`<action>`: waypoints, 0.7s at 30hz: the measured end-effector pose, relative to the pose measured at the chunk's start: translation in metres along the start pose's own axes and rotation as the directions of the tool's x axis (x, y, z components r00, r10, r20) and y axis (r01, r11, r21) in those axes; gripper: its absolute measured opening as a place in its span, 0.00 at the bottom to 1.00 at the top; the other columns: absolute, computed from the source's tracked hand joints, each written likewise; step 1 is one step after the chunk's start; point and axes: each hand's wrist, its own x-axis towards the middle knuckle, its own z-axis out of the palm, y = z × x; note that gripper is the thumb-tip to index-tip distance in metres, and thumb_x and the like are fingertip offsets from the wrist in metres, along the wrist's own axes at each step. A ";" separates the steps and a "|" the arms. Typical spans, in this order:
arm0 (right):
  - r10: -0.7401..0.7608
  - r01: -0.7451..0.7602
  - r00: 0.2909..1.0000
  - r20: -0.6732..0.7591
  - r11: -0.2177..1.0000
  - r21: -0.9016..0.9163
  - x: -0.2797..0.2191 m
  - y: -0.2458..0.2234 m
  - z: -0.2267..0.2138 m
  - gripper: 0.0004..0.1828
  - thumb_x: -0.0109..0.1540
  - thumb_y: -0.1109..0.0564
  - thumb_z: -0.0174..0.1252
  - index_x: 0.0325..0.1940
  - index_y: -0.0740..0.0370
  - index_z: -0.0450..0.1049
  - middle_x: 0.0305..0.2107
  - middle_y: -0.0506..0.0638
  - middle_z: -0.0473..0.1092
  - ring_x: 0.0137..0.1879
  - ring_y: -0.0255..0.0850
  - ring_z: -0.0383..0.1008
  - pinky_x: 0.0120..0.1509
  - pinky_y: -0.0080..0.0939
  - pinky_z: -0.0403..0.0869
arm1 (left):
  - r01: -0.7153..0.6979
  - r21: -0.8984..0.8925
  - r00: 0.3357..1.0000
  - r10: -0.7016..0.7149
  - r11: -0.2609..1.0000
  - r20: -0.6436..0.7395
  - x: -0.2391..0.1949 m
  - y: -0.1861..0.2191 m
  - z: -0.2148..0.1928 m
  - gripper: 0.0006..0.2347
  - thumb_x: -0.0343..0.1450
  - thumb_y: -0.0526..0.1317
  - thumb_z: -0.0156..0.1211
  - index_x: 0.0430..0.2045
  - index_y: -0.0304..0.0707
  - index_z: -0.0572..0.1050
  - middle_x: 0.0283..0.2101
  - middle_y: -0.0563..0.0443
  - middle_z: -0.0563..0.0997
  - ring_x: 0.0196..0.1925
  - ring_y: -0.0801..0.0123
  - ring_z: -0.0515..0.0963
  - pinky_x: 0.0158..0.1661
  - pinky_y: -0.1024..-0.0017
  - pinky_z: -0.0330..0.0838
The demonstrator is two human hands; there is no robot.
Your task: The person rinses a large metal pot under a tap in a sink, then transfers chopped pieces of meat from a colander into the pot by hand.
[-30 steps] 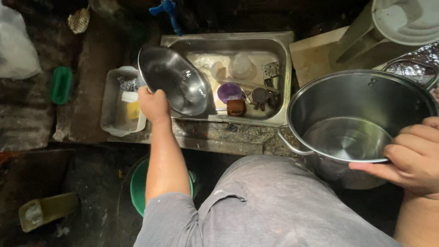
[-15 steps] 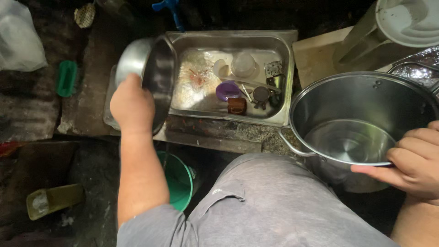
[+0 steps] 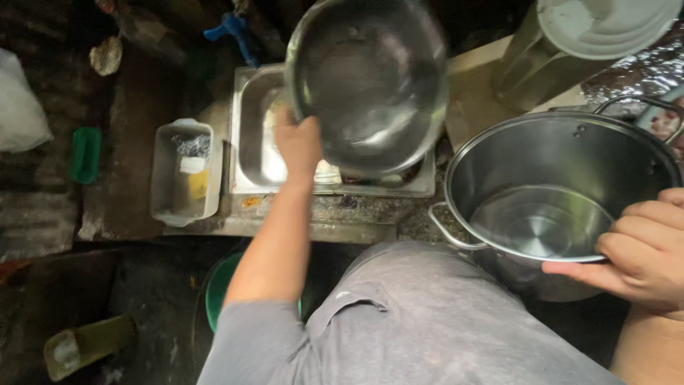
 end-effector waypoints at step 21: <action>0.042 -0.036 0.997 0.062 0.994 -0.101 -0.019 -0.018 -0.026 0.32 0.32 0.38 0.78 0.06 0.57 0.61 0.07 0.47 0.59 0.16 0.44 0.63 0.24 0.46 0.54 | 0.477 -0.331 0.878 -0.455 0.814 0.147 -0.033 -0.038 0.206 0.13 0.63 0.31 0.55 0.41 0.31 0.74 0.32 0.44 0.79 0.30 0.62 0.78 0.31 0.67 0.72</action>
